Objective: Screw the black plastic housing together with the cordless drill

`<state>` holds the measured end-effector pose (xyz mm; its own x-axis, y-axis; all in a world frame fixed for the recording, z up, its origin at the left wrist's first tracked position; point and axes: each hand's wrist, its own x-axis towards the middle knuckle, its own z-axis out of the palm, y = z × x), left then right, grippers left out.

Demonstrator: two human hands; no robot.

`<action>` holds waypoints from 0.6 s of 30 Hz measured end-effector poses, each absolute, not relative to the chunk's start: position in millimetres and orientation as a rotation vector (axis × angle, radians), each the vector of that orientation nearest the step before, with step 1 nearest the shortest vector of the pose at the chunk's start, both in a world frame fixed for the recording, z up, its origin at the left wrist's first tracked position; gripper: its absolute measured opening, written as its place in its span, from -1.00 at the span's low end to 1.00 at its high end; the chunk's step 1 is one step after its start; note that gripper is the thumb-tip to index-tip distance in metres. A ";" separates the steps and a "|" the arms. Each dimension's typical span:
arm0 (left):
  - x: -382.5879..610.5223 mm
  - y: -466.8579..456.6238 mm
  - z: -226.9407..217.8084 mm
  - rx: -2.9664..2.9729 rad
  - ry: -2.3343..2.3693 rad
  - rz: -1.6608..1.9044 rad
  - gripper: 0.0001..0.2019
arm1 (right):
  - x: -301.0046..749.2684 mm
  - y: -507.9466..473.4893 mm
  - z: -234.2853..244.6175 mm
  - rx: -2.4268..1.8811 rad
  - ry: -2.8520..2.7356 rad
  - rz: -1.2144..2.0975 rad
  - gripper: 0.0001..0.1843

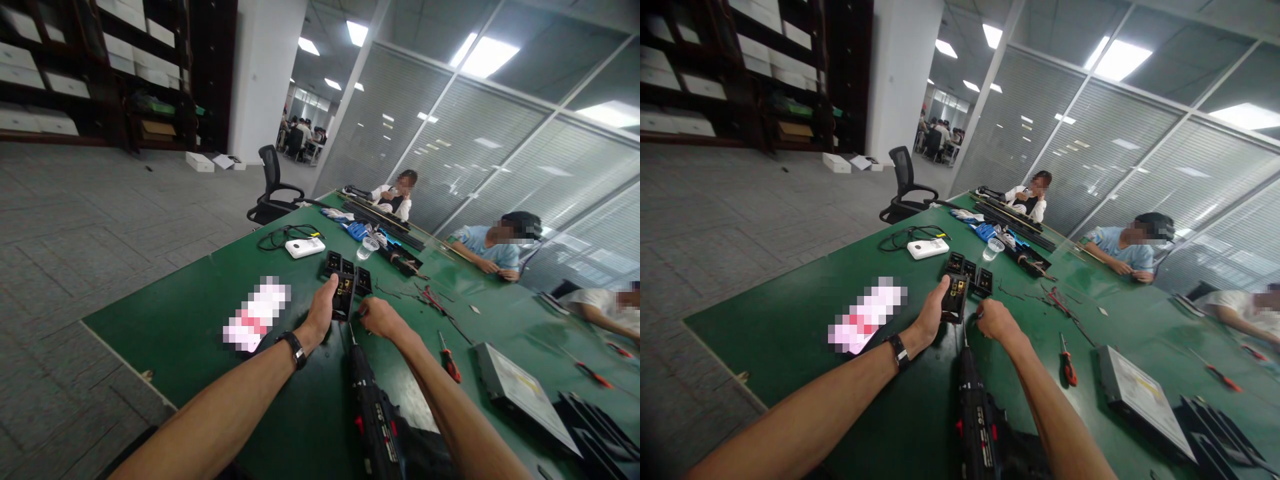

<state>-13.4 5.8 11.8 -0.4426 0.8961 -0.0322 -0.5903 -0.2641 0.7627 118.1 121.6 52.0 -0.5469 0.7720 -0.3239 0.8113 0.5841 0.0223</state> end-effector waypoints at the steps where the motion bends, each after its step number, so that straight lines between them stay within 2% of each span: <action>1: -13.4 5.6 11.9 0.514 0.888 1.865 -0.27 | 117.6 121.1 51.5 1.306 2.515 -0.189 -0.61; 18: -14.2 6.3 9.8 0.482 0.832 1.895 -0.35 | 119.9 123.1 44.5 1.337 2.514 -0.212 -0.60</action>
